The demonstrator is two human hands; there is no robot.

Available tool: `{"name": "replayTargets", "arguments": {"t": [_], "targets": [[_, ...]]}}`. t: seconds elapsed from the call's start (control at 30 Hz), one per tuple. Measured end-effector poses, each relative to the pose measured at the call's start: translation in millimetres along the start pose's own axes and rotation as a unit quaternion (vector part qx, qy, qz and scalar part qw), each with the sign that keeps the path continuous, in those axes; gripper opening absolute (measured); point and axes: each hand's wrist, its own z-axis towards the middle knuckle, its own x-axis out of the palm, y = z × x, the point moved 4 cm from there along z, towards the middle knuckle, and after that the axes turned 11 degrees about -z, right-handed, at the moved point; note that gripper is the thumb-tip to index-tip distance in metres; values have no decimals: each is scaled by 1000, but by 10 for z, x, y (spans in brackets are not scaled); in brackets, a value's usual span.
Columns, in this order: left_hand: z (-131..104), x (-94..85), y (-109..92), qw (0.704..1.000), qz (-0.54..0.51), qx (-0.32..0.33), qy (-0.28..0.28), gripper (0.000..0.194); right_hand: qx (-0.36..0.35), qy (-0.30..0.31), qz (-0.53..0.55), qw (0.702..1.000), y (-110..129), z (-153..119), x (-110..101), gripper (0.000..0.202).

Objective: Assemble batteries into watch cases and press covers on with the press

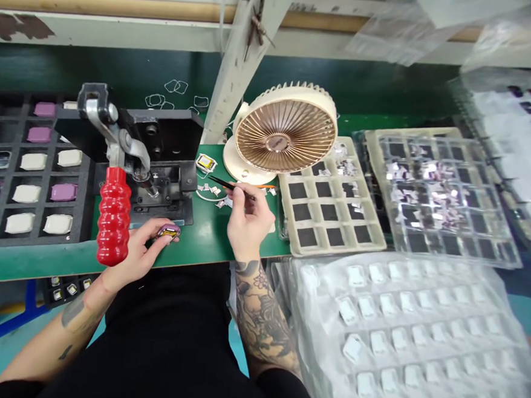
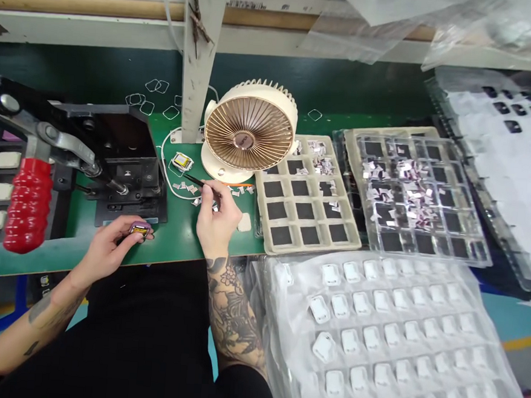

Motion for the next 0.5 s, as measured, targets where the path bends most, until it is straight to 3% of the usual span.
{"name": "replayTargets", "arguments": {"t": [0.33, 0.5], "targets": [[-38, -44, 96, 1000, 13, -21, 16, 26, 9, -10, 23, 1000, -11, -17, 55, 24], [-64, -55, 156, 999, 16, -26, 24, 28, -84, -48, -15, 995, 275, 83, -19, 16]]}}
